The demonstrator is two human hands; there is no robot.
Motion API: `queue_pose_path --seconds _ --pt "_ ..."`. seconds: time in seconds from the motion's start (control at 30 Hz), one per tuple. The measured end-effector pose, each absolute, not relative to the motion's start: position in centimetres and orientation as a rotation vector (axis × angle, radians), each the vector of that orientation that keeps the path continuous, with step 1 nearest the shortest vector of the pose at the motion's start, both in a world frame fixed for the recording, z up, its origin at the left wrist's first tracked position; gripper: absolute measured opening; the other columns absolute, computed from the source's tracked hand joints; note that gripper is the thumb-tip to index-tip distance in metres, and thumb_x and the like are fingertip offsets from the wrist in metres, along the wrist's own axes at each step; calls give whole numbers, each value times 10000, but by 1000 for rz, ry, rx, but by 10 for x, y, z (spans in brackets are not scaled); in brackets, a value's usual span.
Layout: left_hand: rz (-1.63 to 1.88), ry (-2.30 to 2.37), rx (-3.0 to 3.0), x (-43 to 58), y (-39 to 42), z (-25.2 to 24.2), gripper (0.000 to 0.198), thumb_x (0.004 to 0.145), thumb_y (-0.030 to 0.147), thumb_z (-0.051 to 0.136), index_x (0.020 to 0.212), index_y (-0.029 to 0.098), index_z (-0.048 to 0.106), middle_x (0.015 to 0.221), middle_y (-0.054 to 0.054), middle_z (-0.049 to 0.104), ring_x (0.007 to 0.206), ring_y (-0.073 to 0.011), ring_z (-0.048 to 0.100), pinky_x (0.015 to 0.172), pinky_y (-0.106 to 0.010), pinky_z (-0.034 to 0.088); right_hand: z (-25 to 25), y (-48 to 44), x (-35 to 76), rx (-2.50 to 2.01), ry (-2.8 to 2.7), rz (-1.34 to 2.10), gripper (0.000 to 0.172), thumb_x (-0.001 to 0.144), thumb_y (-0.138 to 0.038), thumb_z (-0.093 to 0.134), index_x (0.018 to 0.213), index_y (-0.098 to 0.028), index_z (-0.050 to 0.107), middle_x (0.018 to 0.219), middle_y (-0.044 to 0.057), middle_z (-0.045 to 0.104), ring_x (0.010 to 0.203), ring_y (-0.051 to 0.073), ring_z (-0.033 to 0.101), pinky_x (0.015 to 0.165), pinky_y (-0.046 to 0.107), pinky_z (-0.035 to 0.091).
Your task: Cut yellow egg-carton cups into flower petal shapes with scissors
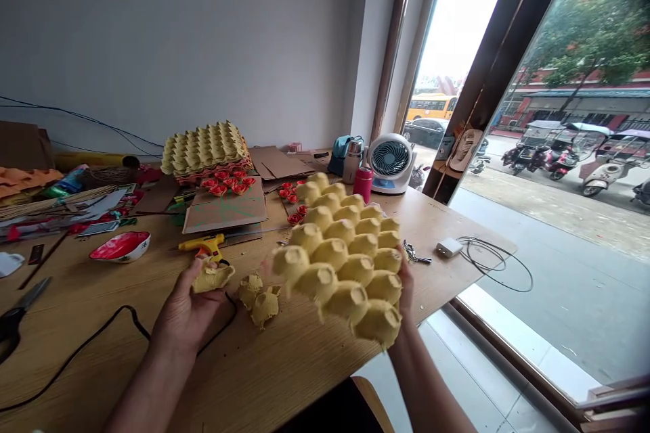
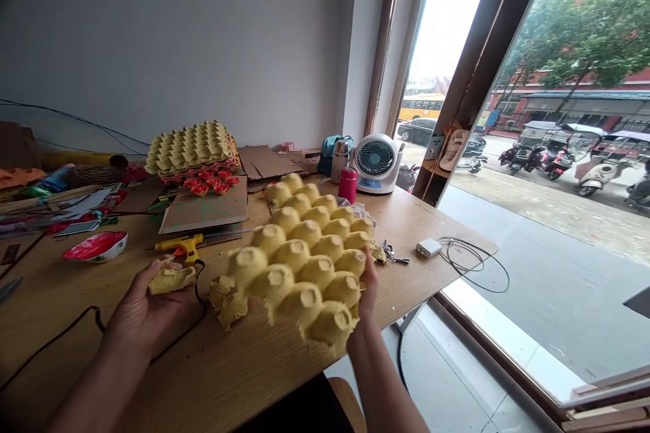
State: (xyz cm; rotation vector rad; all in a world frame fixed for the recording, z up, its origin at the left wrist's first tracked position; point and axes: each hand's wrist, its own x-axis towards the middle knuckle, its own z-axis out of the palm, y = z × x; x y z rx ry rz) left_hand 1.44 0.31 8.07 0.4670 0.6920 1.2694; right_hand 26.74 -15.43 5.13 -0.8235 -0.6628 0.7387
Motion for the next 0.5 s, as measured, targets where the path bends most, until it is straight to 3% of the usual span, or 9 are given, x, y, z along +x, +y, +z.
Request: queue_pose_path --seconds 0.13,0.27,0.37,0.5 --pt "1269 791 499 8 10 81 141 886 80 540 874 161 655 787 -5 696 687 -129 682 570 -222 593 62 -178 330 -669 -403 557 475 901 -601 480 1163 -257 676 1078 51 714 1025 250 678 899 440 567" --pt "1202 731 526 8 8 80 228 891 55 462 884 170 659 814 -17 699 722 -133 682 555 -212 566 69 -194 408 -694 -305 264 392 949 -498 432 1116 -234 669 1074 31 689 1022 218 671 915 438 564" --pt "1174 654 590 9 7 76 273 830 -23 483 890 176 660 822 -15 701 737 -143 686 598 -232 582 70 -195 462 -761 -135 207 353 971 -472 392 1068 -247 646 1031 12 681 951 196 675 831 416 595" --pt "1095 630 653 11 9 63 238 793 -43 583 871 167 661 833 -23 714 703 -143 689 619 -235 596 73 -180 508 -918 108 316 435 1017 -483 247 984 -252 615 982 -5 665 831 147 664 671 313 591"
